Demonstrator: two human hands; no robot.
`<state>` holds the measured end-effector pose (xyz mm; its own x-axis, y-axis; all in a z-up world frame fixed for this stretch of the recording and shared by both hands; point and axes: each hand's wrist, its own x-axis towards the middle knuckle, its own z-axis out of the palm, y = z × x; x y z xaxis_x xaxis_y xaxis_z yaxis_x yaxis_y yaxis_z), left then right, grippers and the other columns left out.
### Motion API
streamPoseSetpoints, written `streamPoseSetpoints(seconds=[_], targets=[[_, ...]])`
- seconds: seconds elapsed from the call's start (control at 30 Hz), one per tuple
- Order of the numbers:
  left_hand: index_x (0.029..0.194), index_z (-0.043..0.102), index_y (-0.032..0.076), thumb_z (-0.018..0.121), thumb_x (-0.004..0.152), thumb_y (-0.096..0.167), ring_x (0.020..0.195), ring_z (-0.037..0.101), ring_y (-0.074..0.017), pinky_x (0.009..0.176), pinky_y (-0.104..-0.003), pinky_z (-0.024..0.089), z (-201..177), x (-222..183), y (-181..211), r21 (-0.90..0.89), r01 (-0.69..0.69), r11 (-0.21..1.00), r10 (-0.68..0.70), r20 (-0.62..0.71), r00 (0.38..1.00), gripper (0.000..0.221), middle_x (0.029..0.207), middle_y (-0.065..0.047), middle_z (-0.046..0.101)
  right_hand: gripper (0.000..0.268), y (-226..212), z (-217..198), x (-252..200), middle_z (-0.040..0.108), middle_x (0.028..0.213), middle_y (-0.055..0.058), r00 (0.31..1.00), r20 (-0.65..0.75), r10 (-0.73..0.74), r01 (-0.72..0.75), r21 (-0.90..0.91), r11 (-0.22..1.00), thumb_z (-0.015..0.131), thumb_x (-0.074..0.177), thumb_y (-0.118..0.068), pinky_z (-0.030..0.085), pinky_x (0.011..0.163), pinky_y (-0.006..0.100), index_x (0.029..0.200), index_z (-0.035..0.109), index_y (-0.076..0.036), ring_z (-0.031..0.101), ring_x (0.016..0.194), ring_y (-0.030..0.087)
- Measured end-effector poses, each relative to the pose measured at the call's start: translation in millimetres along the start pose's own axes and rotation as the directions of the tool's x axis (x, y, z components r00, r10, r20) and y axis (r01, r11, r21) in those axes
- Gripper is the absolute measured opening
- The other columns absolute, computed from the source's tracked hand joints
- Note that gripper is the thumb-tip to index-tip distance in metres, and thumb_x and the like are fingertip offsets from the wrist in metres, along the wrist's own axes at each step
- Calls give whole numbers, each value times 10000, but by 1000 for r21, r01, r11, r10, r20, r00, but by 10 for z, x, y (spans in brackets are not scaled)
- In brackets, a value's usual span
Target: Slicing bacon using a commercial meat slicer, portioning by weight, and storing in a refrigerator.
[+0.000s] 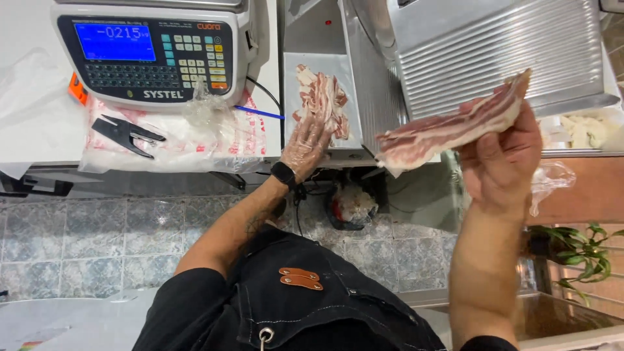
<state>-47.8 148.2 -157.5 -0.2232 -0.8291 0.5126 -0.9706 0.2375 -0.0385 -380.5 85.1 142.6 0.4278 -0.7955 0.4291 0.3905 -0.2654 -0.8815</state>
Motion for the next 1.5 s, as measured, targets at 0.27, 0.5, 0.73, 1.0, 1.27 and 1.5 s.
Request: streamPoseSetpoints(seconds=[0.27,0.5,0.73,1.0,1.27,1.5], targets=[[1677,407,35,553,1149,246,1612,388,-413,1376,-525,273,-1307,124,15,-486,-98,868,5,-188,982,587,1740,-207,397,600,703,1154,-239,694,1377,301,987,96,127,-157,434,887,700,1006,-61,695,946,605,1563,480,-11,735,1243,450],[1522,618,3,197,902,1019,1324,683,-305,1129,-450,579,-3281,-1121,-1300,-533,137,-835,-236,571,786,1263,1454,-210,688,588,1618,3314,111,623,1408,360,836,518,182,-435,424,794,659,992,-7,655,896,664,1529,423,30,729,1209,497],[1250,679,2,820,985,255,716,808,-313,556,-439,692,-3965,-3434,-2241,-886,44,-461,-733,409,543,393,891,-155,788,437,2389,6580,65,683,1110,155,510,847,147,-444,114,889,610,1042,-164,609,934,399,1407,591,75,690,1012,197],[1087,707,-26,868,805,-114,708,774,-217,525,-351,647,-4214,-5357,-2321,-997,-45,-55,-990,60,-124,336,850,-128,775,266,2931,9190,-1296,601,725,128,217,965,146,-544,-5,839,415,1178,-176,482,626,322,1018,575,-38,600,652,207],[1363,587,-71,652,1075,548,986,820,-294,809,-425,695,-5237,-6238,-2257,-932,-340,-128,-945,219,-245,686,1181,-268,785,218,3459,10794,-2630,599,718,154,-244,970,-17,-786,-188,590,426,1047,-223,345,530,296,884,506,-101,490,583,176],[1643,485,153,602,1083,363,553,768,-292,409,-321,619,-6269,-6252,-2605,-927,291,-236,-564,-114,-818,609,801,-246,750,508,3196,12609,-3127,657,1256,102,-360,931,-59,-864,-309,398,498,1081,-532,610,907,313,1435,466,-169,720,1123,236]])
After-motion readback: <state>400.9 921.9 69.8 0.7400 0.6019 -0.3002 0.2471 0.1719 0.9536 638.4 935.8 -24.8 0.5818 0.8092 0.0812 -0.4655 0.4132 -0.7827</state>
